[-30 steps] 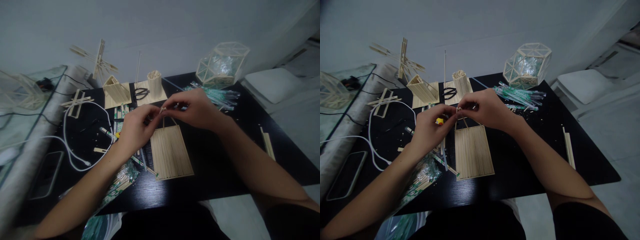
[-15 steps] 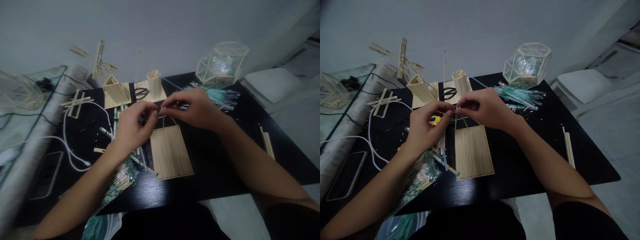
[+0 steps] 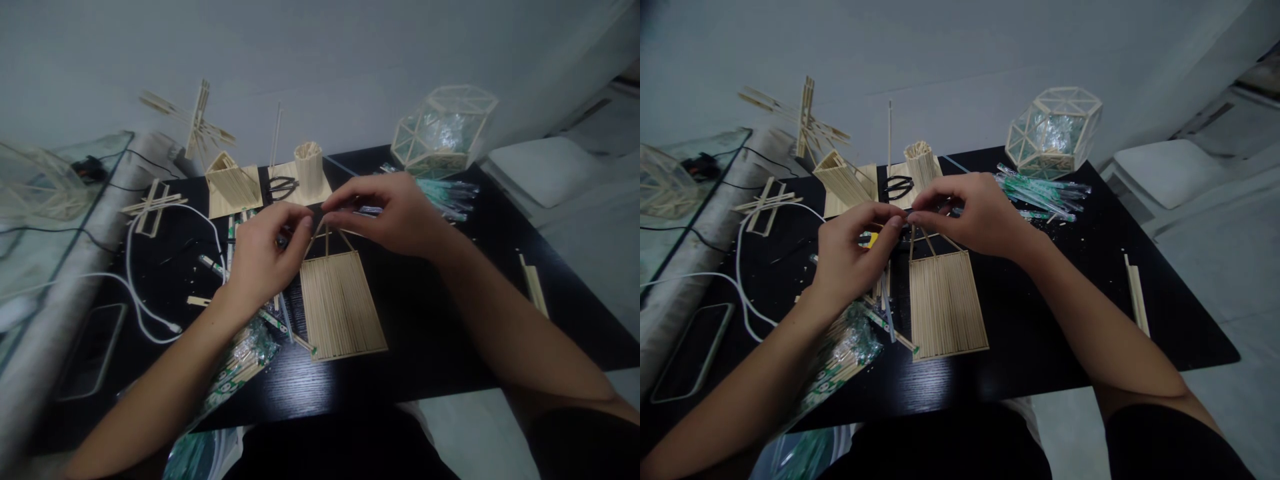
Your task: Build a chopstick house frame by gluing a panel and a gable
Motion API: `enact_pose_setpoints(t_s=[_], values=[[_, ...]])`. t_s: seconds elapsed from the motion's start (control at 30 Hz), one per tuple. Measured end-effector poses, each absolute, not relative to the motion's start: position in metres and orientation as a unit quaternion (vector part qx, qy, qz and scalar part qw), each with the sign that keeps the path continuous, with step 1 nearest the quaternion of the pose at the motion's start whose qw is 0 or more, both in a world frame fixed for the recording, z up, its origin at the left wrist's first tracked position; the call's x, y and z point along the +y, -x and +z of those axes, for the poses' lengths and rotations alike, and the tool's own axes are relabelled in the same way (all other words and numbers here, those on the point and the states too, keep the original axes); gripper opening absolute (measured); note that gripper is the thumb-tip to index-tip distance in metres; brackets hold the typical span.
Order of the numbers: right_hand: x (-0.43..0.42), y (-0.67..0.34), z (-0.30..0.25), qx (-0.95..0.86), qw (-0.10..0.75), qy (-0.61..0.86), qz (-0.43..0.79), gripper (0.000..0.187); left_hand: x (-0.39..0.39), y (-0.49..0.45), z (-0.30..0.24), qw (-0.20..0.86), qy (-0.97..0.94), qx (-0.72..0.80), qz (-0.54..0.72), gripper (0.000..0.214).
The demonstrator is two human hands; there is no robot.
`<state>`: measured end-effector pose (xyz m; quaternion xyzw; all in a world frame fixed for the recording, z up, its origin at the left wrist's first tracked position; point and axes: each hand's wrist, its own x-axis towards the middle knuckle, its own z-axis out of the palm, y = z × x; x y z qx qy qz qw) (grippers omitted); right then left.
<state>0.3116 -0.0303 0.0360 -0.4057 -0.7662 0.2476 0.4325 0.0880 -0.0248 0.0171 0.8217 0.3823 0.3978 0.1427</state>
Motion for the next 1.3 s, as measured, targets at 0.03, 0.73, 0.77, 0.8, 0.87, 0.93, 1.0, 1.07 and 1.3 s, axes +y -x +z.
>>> enact_pose_setpoints(t_s=[0.03,0.73,0.77,0.8,0.87,0.93,1.0,1.07,1.3], values=[[-0.03,-0.311,0.037,-0.755,0.441,0.405,0.267,0.027,-0.025,-0.088,0.017,0.142,-0.822,0.382,0.397,0.013],[-0.032,-0.307,0.031,-0.752,0.448,0.378,0.302,0.029,-0.025,-0.09,0.015,0.151,-0.826,0.372,0.395,0.012],[-0.032,-0.306,0.031,-0.751,0.45,0.378,0.301,0.029,-0.025,-0.089,0.015,0.151,-0.827,0.372,0.394,0.012],[-0.033,-0.306,0.03,-0.75,0.452,0.379,0.3,0.028,-0.025,-0.089,0.015,0.151,-0.827,0.372,0.393,0.013],[-0.033,-0.305,0.03,-0.748,0.457,0.378,0.3,0.026,-0.026,-0.089,0.015,0.152,-0.827,0.371,0.395,0.012],[-0.033,-0.304,0.029,-0.746,0.461,0.377,0.299,0.024,-0.026,-0.089,0.015,0.154,-0.827,0.37,0.395,0.013],[-0.033,-0.302,0.028,-0.744,0.465,0.378,0.297,0.022,-0.026,-0.09,0.015,0.155,-0.827,0.37,0.394,0.013],[-0.032,-0.301,0.027,-0.739,0.471,0.381,0.296,0.019,-0.026,-0.089,0.015,0.155,-0.827,0.373,0.391,0.013],[-0.031,-0.297,0.022,-0.728,0.488,0.388,0.283,0.011,-0.026,-0.09,0.015,0.147,-0.829,0.372,0.391,0.013]])
